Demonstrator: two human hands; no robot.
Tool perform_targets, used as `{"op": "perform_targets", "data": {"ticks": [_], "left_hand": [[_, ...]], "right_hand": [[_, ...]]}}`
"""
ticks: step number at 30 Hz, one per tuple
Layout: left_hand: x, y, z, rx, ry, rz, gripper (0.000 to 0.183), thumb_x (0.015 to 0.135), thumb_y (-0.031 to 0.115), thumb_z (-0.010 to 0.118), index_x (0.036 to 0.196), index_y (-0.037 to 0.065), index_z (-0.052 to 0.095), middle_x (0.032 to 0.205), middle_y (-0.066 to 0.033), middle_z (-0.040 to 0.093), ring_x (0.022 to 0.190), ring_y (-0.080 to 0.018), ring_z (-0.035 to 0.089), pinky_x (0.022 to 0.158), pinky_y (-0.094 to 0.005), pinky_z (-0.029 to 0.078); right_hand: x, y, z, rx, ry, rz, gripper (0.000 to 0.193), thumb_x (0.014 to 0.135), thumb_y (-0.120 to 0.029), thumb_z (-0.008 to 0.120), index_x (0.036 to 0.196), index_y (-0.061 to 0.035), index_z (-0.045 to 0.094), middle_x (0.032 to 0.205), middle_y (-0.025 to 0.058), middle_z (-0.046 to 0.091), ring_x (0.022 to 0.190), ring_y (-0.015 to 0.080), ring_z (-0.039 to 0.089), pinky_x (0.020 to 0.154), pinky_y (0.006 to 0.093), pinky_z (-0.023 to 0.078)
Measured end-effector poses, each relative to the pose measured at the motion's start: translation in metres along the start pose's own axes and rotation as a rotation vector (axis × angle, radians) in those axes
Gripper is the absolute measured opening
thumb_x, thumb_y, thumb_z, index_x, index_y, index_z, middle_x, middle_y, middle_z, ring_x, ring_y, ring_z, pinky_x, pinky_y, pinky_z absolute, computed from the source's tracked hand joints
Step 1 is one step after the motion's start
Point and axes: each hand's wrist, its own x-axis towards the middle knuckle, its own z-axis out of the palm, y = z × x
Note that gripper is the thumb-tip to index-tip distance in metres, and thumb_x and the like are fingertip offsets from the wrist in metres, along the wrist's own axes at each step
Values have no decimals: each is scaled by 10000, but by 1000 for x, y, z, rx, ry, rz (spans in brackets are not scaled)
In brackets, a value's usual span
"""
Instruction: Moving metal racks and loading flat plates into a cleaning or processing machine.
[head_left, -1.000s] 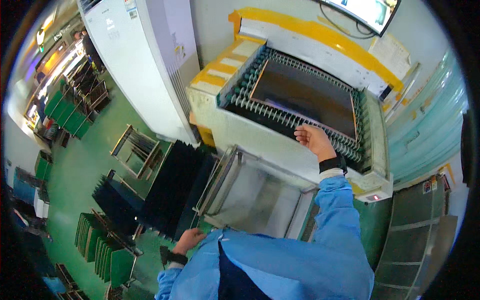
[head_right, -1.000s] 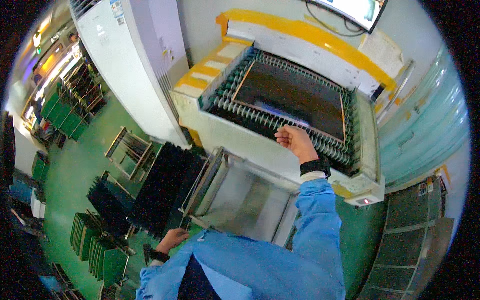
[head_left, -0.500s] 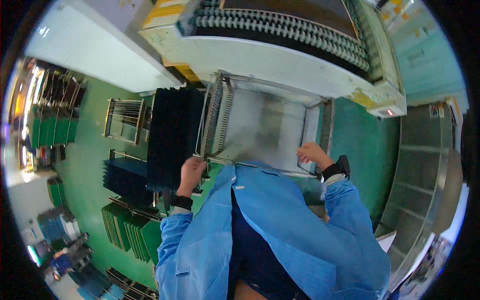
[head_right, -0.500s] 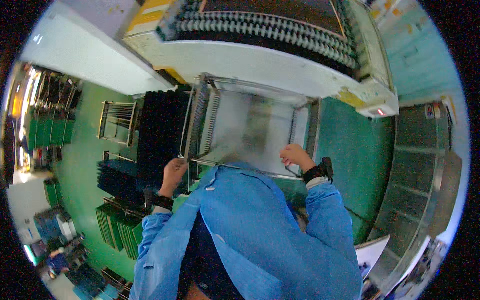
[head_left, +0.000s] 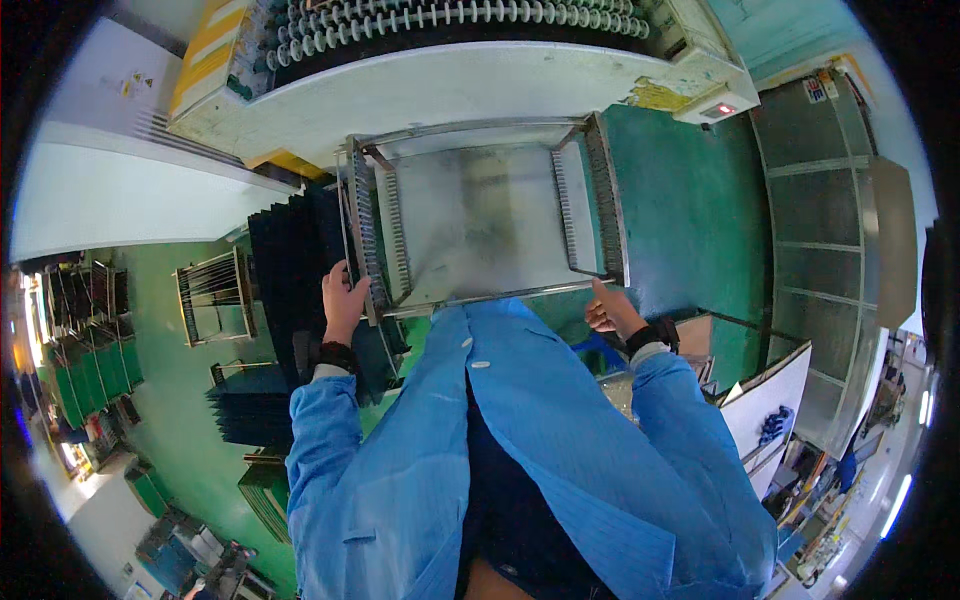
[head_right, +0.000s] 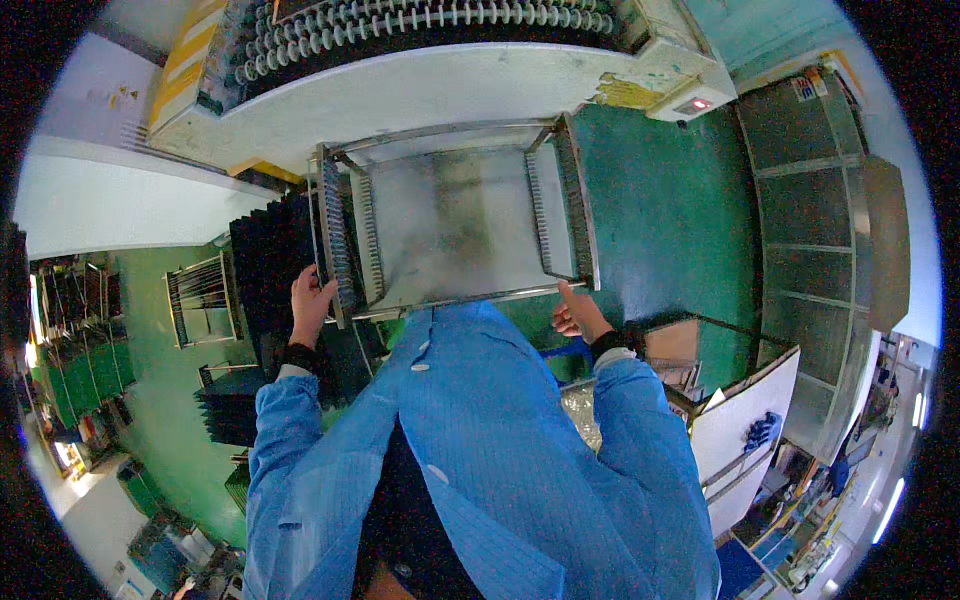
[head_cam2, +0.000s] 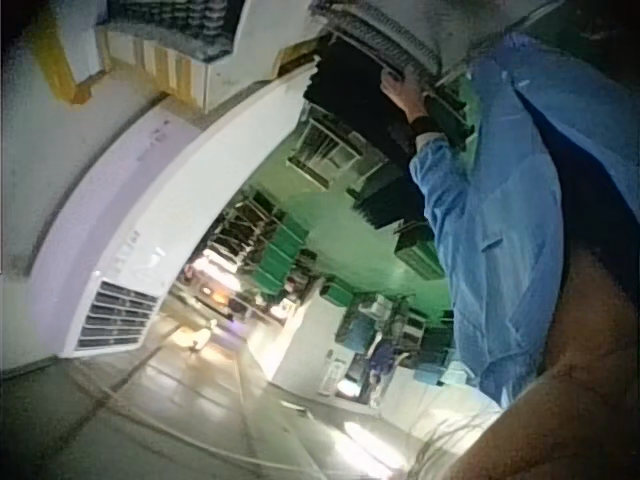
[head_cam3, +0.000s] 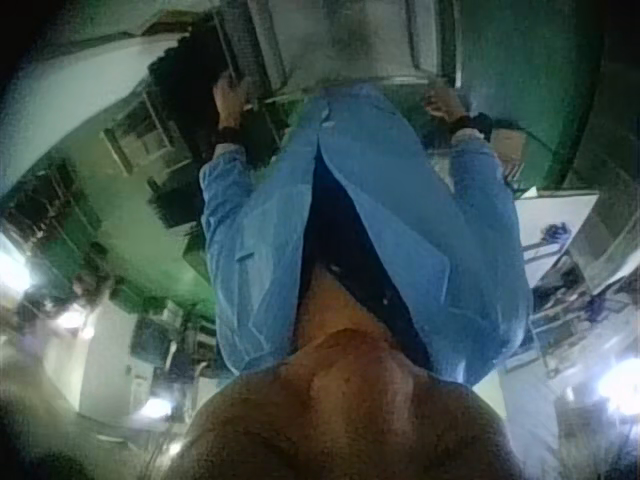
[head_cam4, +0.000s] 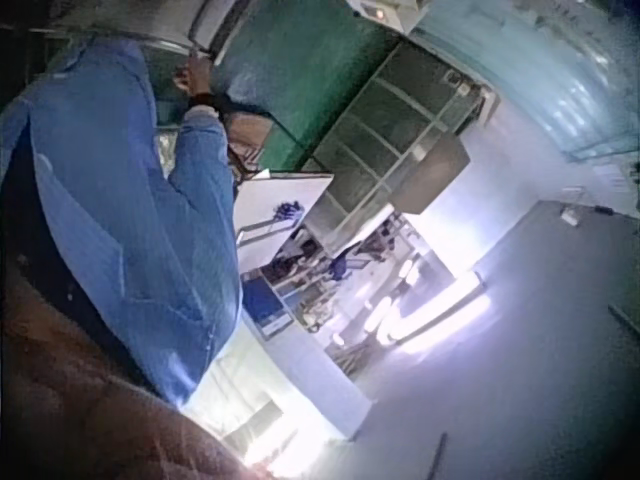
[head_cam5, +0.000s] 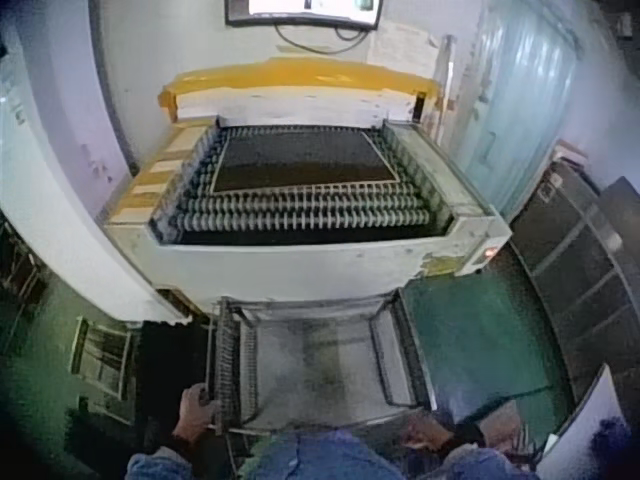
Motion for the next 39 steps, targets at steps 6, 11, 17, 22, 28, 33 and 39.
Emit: {"op": "perform_targets", "data": {"ticks": [6, 11, 17, 22, 28, 33, 39], "left_hand": [[-21, 43, 20, -78, -135, 137, 233, 800, 248, 692, 816, 18, 659, 718, -102, 628, 636, -192, 594, 595, -328, 464], [-73, 60, 83, 73, -561, 219, 345, 776, 363, 659, 771, 18, 636, 743, -175, 627, 724, -374, 612, 630, -436, 478], [-88, 55, 79, 13, -305, -21, 411, 771, 411, 673, 684, 21, 578, 717, -174, 620, 676, -372, 601, 602, -466, 464], [-75, 32, 84, 96, -298, -70, 409, 822, 414, 603, 818, 6, 644, 790, -208, 643, 726, -385, 617, 650, -467, 482], [-77, 58, 89, 278, -287, -22, 358, 854, 367, 535, 776, 45, 672, 794, -171, 651, 741, -366, 633, 654, -469, 504], [-72, 65, 94, 359, -345, 4, 338, 843, 360, 545, 759, 58, 670, 780, -159, 653, 711, -363, 634, 621, -472, 501], [-82, 57, 104, 305, -290, -60, 349, 863, 332, 524, 744, 31, 654, 776, -172, 653, 696, -358, 631, 615, -477, 498]], "right_hand": [[8, -7, 22, 103, 52, -82, 549, 877, -546, 542, 776, -9, 594, 670, 85, 599, 531, 152, 558, 498, 255, 447], [32, -57, 63, -86, -69, -245, 455, 892, -453, 550, 823, -11, 638, 726, 86, 642, 590, 160, 600, 539, 257, 475], [64, -166, 106, -340, -116, -560, 382, 900, -341, 531, 791, 10, 635, 711, 88, 640, 603, 152, 611, 542, 259, 480], [78, -249, 155, -525, -127, -801, 370, 857, -324, 542, 714, 6, 630, 602, 71, 621, 582, 175, 620, 578, 320, 484], [110, -291, 211, -480, -233, -806, 380, 842, -349, 580, 745, 14, 634, 651, 86, 642, 611, 164, 633, 589, 325, 497], [136, -318, 234, -592, -226, -782, 341, 835, -322, 607, 807, 17, 634, 779, 146, 667, 665, 211, 645, 628, 358, 515], [117, -348, 252, -1048, 272, -1035, 324, 822, -241, 616, 1012, 20, 586, 964, 225, 632, 899, 392, 614, 774, 458, 486]]}}
